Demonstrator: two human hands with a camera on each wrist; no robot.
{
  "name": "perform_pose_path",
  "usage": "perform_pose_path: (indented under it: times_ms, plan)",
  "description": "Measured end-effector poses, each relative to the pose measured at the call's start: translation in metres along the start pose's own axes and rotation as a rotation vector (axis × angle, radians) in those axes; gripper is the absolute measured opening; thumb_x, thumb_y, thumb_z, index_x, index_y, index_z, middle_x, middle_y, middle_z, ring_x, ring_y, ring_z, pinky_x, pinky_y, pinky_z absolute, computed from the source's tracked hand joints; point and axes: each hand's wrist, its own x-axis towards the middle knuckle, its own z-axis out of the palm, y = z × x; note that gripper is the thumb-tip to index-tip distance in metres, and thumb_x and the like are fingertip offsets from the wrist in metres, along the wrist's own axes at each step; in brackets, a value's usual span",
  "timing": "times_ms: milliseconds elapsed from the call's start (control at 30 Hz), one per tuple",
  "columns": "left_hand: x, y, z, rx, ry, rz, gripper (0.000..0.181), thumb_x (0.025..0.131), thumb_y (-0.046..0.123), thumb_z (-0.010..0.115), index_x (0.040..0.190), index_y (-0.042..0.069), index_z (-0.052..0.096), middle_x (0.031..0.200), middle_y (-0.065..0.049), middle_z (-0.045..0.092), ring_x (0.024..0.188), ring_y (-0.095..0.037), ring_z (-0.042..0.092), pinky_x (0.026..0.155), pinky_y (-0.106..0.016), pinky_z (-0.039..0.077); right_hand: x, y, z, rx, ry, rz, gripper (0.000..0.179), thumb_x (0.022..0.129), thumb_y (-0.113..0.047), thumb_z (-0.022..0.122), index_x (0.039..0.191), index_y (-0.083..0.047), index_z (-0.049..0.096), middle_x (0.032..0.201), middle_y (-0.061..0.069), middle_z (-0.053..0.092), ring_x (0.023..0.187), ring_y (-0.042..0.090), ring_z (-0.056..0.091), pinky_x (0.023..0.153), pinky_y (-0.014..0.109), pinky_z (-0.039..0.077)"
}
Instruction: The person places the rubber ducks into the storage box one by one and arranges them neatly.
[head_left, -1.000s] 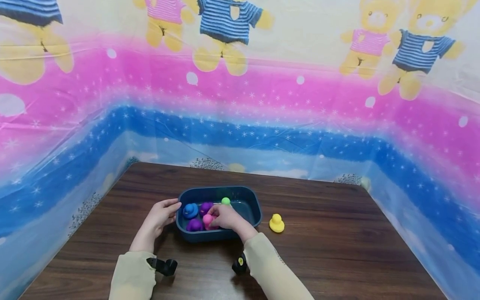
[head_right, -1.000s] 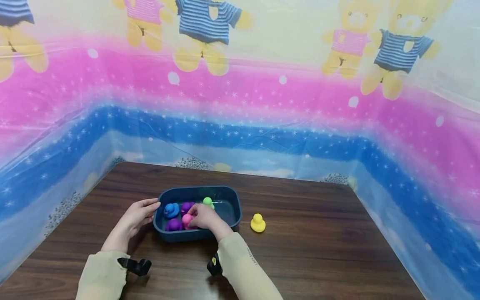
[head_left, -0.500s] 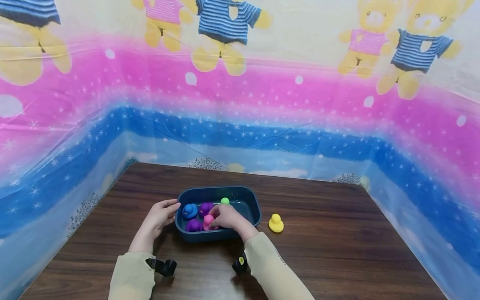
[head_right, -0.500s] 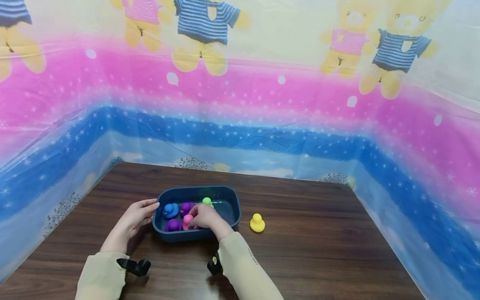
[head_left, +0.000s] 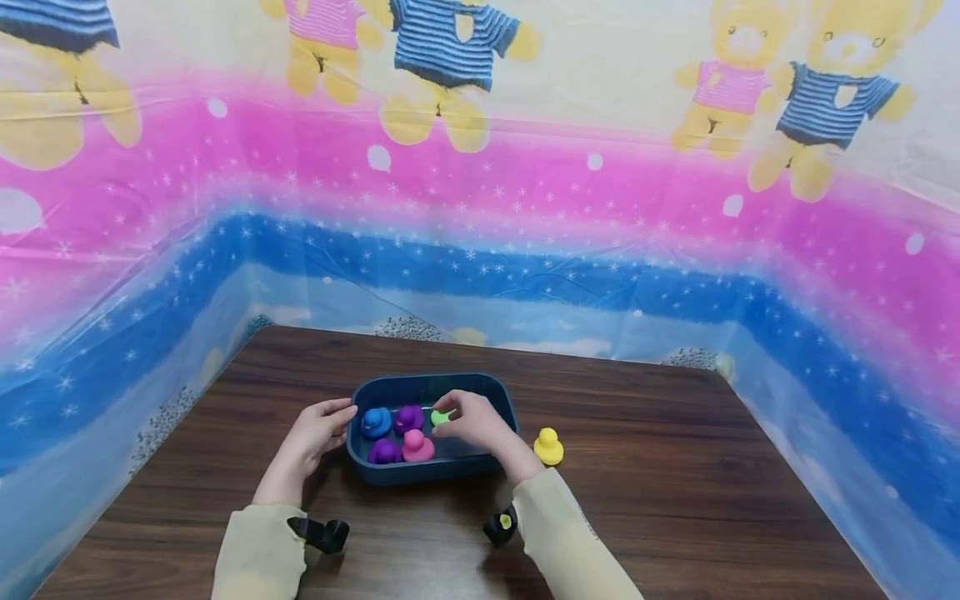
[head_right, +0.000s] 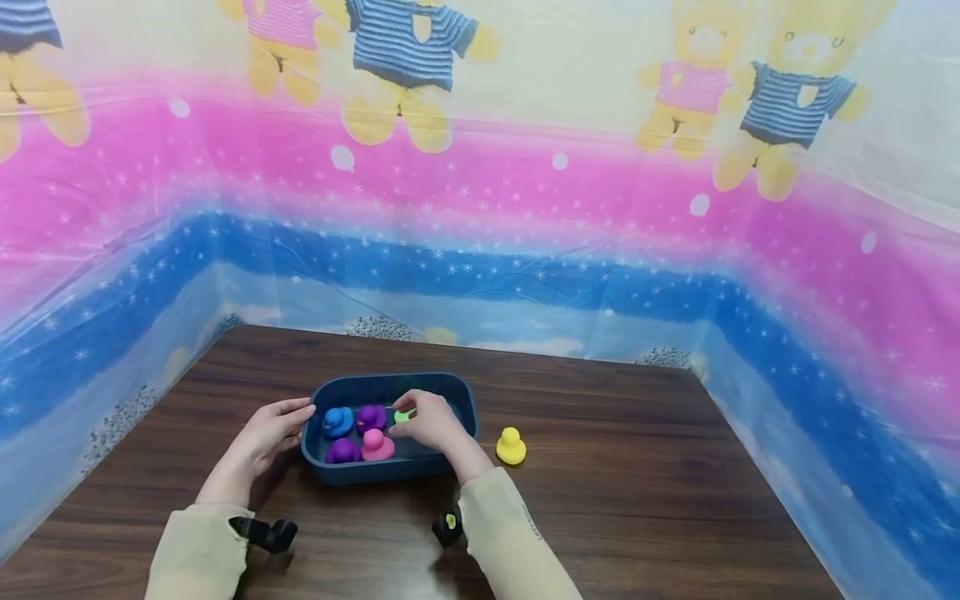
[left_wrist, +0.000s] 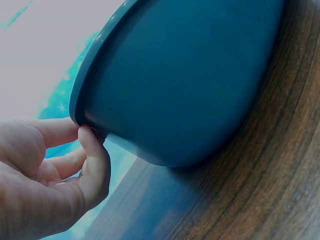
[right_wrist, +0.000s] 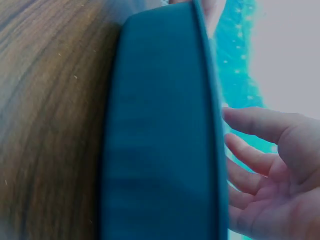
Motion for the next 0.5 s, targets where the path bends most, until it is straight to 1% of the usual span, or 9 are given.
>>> perform_pose_path:
  times_ms: [167, 267, 333, 400, 500]
  plan:
    - [-0.001, 0.001, 0.000, 0.014, 0.000, -0.006, 0.054, 0.102, 0.019, 0.052, 0.143, -0.012, 0.035, 0.114, -0.012, 0.059, 0.087, -0.008, 0.056, 0.070, -0.017, 0.051, -0.007, 0.006, -0.014, 0.058, 0.057, -0.038, 0.035, 0.091, -0.017, 0.069, 0.121, -0.003, 0.061, 0.123, 0.017, 0.063, 0.116, 0.033, 0.058, 0.093, 0.046, 0.052]
    - [-0.001, 0.001, 0.000, 0.019, 0.002, -0.009, 0.055, 0.102, 0.020, 0.052, 0.143, -0.012, 0.035, 0.116, -0.014, 0.058, 0.087, -0.009, 0.056, 0.071, -0.017, 0.051, -0.012, 0.013, -0.024, 0.076, 0.100, -0.080, 0.036, 0.092, -0.018, 0.068, 0.123, -0.002, 0.060, 0.126, 0.018, 0.061, 0.117, 0.034, 0.057, 0.096, 0.049, 0.050]
    - [-0.001, 0.001, 0.000, 0.019, 0.007, -0.011, 0.055, 0.102, 0.020, 0.053, 0.143, -0.012, 0.036, 0.116, -0.015, 0.058, 0.086, -0.009, 0.056, 0.071, -0.017, 0.051, -0.017, 0.018, -0.031, 0.084, 0.150, -0.117, 0.036, 0.093, -0.018, 0.067, 0.124, -0.002, 0.060, 0.126, 0.019, 0.061, 0.117, 0.033, 0.057, 0.097, 0.049, 0.049]
    - [-0.001, 0.001, 0.000, 0.021, 0.006, -0.009, 0.055, 0.102, 0.020, 0.053, 0.143, -0.012, 0.036, 0.116, -0.014, 0.058, 0.086, -0.009, 0.056, 0.071, -0.017, 0.051, -0.021, 0.026, -0.037, 0.067, 0.222, -0.172, 0.034, 0.093, -0.020, 0.067, 0.122, -0.002, 0.061, 0.124, 0.018, 0.062, 0.115, 0.031, 0.058, 0.095, 0.047, 0.050]
    - [-0.001, 0.001, 0.001, 0.022, 0.003, -0.003, 0.054, 0.102, 0.020, 0.052, 0.143, -0.012, 0.036, 0.116, -0.014, 0.058, 0.087, -0.010, 0.056, 0.071, -0.016, 0.051, -0.027, 0.038, -0.047, 0.100, 0.331, -0.233, 0.032, 0.093, -0.019, 0.067, 0.120, -0.003, 0.062, 0.121, 0.018, 0.064, 0.114, 0.033, 0.058, 0.092, 0.047, 0.051]
